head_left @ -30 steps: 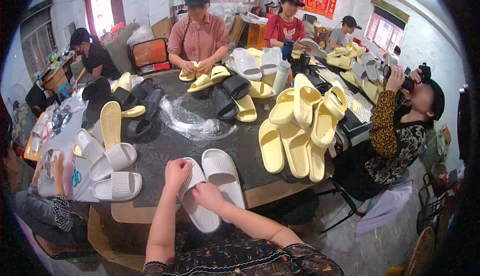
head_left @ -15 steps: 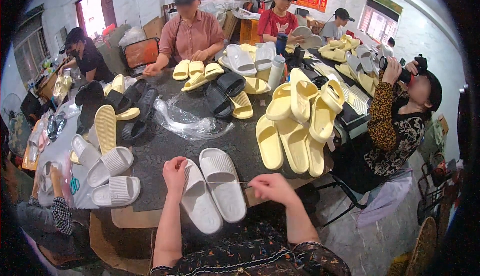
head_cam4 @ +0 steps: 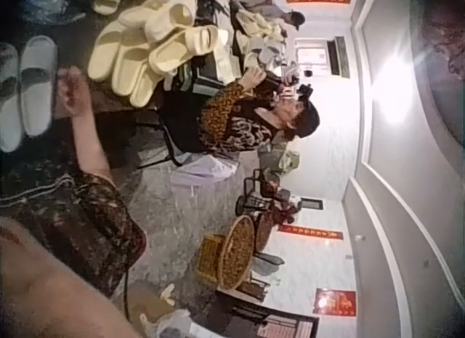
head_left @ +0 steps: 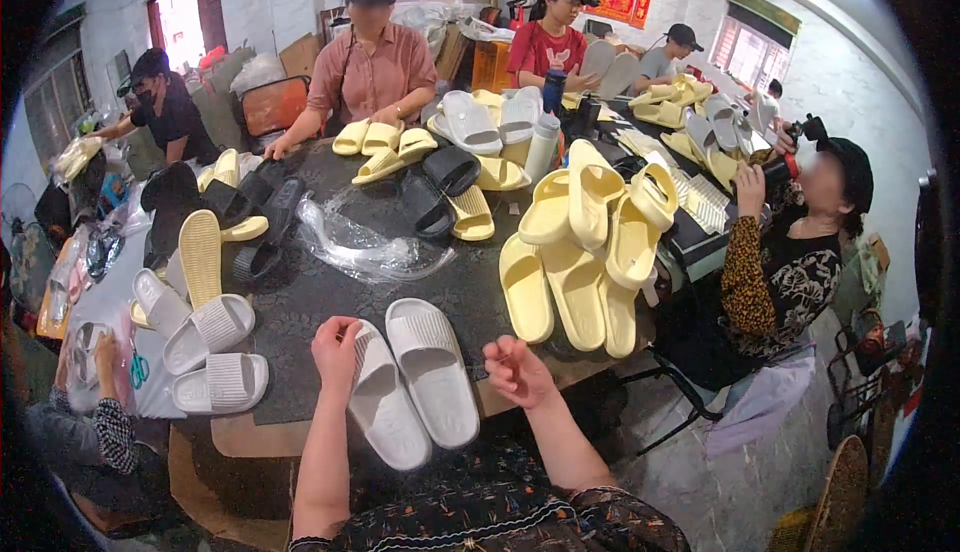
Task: Manually trimming excess material and inspecting rubber slides in a factory setting.
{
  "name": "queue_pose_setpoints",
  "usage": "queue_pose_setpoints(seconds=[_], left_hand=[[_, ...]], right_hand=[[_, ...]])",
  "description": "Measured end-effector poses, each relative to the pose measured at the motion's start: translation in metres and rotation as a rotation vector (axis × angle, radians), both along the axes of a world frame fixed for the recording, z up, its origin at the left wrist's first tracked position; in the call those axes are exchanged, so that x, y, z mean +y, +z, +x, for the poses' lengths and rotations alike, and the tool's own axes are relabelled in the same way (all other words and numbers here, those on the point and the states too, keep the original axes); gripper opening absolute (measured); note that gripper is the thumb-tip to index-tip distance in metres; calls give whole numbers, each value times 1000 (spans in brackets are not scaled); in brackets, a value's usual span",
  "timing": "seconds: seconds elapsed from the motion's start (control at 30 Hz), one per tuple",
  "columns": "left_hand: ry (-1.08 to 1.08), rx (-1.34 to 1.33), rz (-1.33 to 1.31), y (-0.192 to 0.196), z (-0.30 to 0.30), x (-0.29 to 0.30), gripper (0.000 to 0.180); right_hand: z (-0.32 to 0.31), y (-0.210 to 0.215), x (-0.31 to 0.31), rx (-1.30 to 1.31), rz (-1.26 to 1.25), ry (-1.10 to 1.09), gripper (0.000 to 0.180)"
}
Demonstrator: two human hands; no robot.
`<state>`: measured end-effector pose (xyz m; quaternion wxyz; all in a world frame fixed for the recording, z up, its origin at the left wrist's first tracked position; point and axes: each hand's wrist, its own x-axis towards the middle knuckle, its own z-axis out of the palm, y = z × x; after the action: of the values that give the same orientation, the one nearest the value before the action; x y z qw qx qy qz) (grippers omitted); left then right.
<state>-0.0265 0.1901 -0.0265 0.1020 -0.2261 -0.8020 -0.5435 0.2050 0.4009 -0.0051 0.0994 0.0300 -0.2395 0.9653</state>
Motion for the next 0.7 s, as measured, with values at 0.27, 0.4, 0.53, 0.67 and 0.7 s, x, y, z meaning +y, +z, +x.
queue_pose_setpoints(seconds=[0.27, 0.4, 0.53, 0.67, 0.7], left_hand=[[-65, -165, -32, 6, -6, 4, 15], [-116, -124, -169, 19, -15, 10, 16], [-235, -133, -203, 41, -13, 29, 20], [-368, 5, -317, 14, -23, 52, 22], [-362, 3, -316, 8, -22, 54, 22]], right_hand=[[-19, 8, -38, -569, 1079, 106, 22], [-29, -5, -50, -573, 1172, 115, 27], [-53, -10, -61, -623, 1170, 170, 26], [-86, -41, -75, -560, 1070, 171, 26], [-91, -43, -77, -545, 1015, 206, 27]])
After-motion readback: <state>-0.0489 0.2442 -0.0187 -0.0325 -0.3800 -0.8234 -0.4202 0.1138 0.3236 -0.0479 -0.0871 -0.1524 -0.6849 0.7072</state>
